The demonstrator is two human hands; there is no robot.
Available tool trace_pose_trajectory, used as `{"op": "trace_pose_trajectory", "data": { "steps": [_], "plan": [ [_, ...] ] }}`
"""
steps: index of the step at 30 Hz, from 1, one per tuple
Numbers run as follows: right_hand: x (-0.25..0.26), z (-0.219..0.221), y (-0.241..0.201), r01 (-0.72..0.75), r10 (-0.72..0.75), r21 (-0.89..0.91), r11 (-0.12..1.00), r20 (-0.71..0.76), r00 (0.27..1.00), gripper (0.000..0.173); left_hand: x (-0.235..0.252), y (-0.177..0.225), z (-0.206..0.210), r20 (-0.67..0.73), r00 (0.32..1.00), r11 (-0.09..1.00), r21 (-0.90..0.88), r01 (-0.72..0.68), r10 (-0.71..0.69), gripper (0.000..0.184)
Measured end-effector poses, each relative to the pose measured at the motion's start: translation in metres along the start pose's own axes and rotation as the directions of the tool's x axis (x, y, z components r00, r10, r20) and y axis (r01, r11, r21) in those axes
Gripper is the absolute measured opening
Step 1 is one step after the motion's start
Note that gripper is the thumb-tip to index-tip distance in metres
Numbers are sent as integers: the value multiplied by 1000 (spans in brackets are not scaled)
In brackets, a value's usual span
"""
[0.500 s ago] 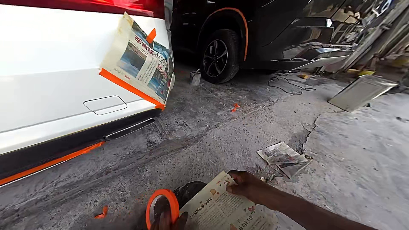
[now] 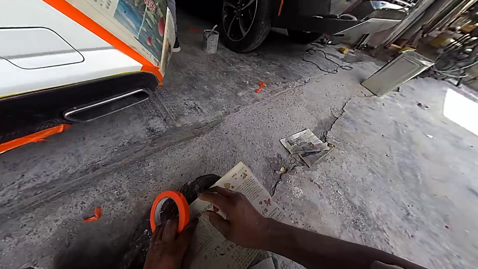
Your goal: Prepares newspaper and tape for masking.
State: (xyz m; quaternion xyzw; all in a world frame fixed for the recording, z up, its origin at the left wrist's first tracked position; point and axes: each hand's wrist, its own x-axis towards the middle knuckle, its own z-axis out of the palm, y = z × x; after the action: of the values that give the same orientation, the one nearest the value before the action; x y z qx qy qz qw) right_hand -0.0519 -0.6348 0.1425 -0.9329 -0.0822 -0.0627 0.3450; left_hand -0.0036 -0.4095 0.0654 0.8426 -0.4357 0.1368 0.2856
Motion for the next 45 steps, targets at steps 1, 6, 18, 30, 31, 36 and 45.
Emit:
{"op": "trace_pose_trajectory", "data": {
  "steps": [1,6,18,30,31,36,45],
  "plan": [
    [6,0,-6,-41,40,69,997,27,999,37,0,-1,-1,-2,1000,1000,-2,-31,31,36],
    [28,-11,-13,-221,160,308,925,212,964,41,0,-3,-5,0,987,986,13,-163,163,33],
    [4,-26,3,-324,330,241,915,13,944,22,10,-9,-26,197,954,965,91,-246,225,36],
    [18,-61,37,-636,683,271,722,-133,718,13,8,-47,-48,286,958,942,319,-108,12,50],
    [15,-61,37,-646,696,285,708,-128,707,13,9,-49,-46,277,961,940,322,-113,21,49],
    [2,-59,41,-653,714,322,686,-126,689,12,19,-56,-47,288,956,928,339,-153,53,54],
    [-9,-60,54,-639,687,257,725,-196,700,12,38,-56,-48,301,948,916,342,-210,105,58]
  ]
}}
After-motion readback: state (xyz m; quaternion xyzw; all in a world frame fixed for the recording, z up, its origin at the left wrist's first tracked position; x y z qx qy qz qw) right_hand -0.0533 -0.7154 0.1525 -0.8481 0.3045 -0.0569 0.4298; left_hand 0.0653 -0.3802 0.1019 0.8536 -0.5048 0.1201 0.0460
